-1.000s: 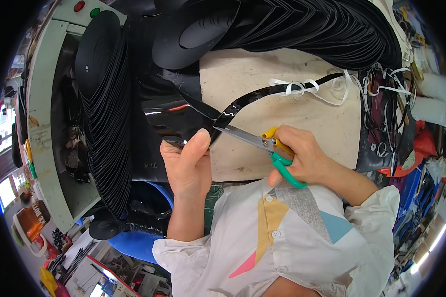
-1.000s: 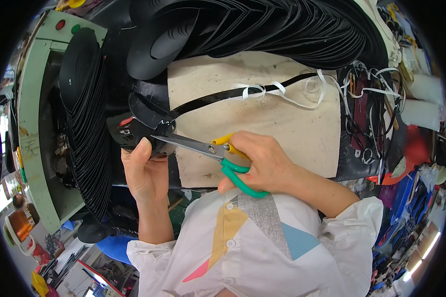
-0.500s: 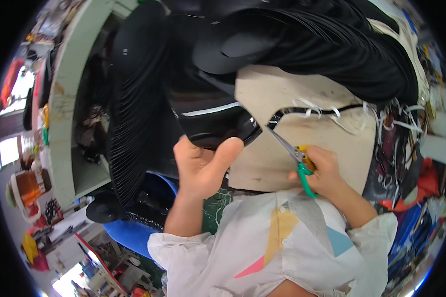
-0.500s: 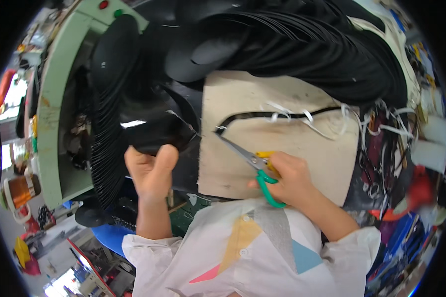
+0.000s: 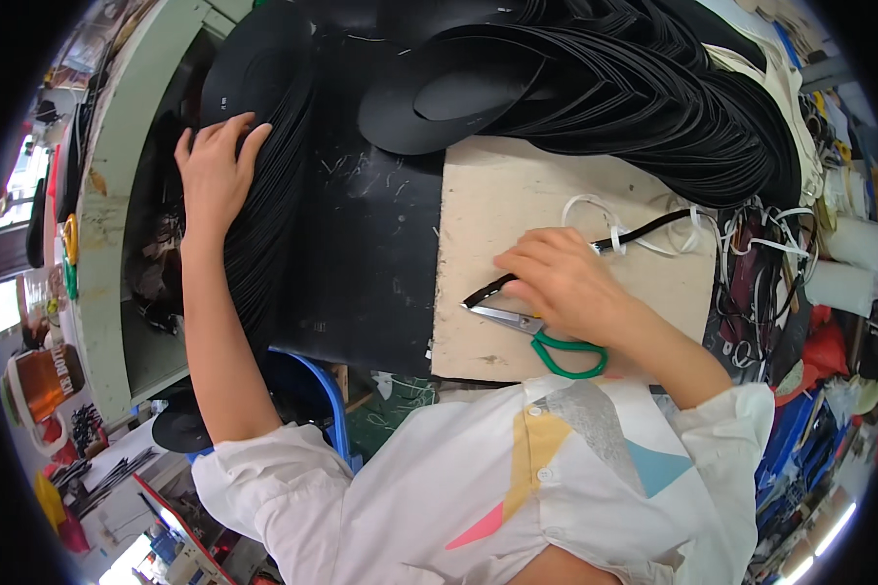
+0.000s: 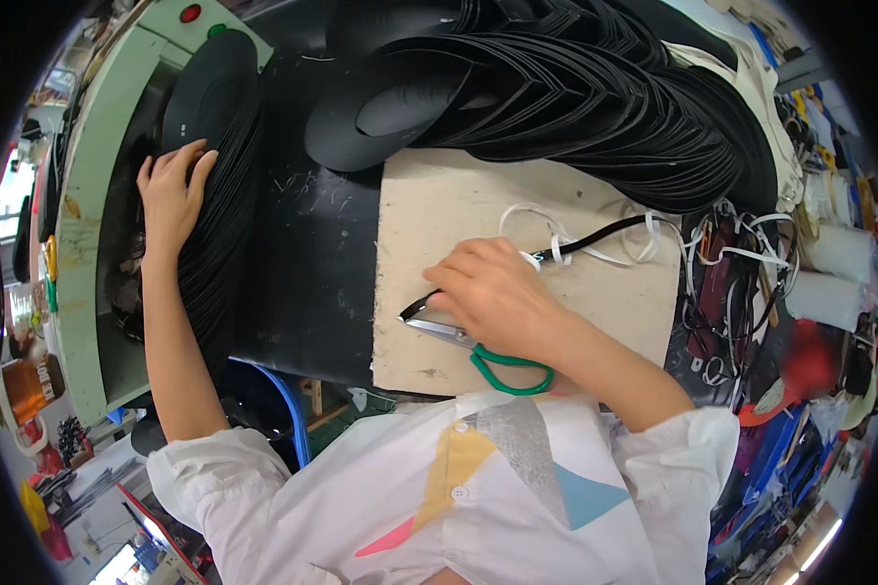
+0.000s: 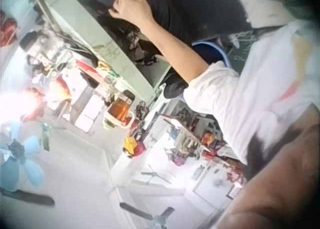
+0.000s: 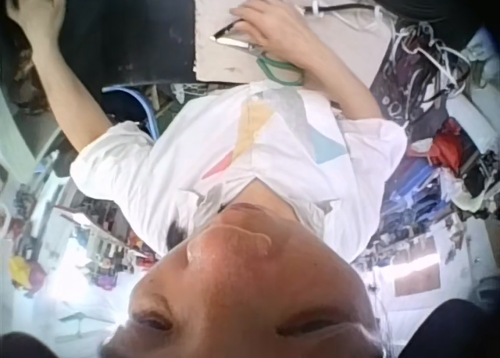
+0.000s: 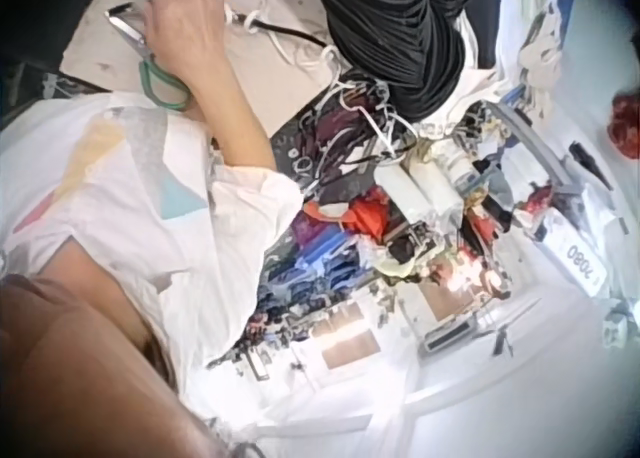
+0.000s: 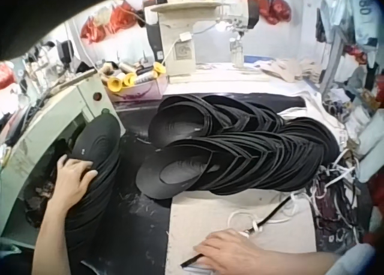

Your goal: Trimming excess material from black shoe components using scissors.

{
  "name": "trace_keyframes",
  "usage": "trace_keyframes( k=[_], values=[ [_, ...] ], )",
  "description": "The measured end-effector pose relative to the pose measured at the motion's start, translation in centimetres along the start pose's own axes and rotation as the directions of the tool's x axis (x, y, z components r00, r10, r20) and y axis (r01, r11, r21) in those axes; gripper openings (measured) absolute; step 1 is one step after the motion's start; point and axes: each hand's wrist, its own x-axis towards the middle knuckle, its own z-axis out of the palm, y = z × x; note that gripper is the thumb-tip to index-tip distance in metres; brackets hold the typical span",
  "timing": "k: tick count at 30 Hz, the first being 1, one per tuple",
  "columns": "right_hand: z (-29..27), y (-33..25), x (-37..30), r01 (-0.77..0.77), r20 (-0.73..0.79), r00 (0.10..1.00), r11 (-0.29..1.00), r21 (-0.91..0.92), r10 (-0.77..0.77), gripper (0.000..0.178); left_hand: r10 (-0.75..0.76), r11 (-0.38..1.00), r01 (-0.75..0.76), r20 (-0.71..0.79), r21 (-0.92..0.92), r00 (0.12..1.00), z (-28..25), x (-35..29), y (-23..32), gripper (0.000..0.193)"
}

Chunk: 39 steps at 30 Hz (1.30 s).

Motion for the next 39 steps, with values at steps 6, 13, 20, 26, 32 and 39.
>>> trace_keyframes(
  k=[6,13,20,26,32,39],
  values=[
    [0.4,1.7,0.1,-0.107,0.131,0.987,0.984,0.144,0.088,0.016,-0.057,0.931,-0.037,-0.244,-0.363,0.968,-3.0,-1.9,8.3,0.015],
    [-5.3,3.5,-0.9,0.107,-0.153,0.969,0.228,0.968,0.194,0.015,0.017,0.274,-0.056,-0.053,-0.960,0.998,-4.3,-4.1,21.0,0.038],
    [-7.0,3.8,-1.6,0.349,-0.349,0.920,0.033,0.937,0.179,0.017,-0.015,0.063,-0.063,-0.064,-0.996,0.998,-5.4,-2.5,27.8,0.026],
    [-22.8,4.0,-8.1,0.731,-0.720,0.633,0.087,0.677,0.285,0.018,0.058,0.193,-0.099,-0.089,-0.976,0.994,-0.7,-2.8,27.7,0.012],
    [-26.8,-0.5,-7.7,0.071,-0.934,0.354,0.995,0.069,0.039,0.015,-0.384,0.287,0.219,0.097,-0.933,0.918,1.3,6.4,24.0,0.027],
    [-16.9,-1.1,-0.3,0.120,-0.372,0.901,0.952,-0.281,-0.223,0.012,-0.360,0.052,0.470,0.422,-0.881,0.832,2.9,9.0,23.0,0.031]
  ],
)
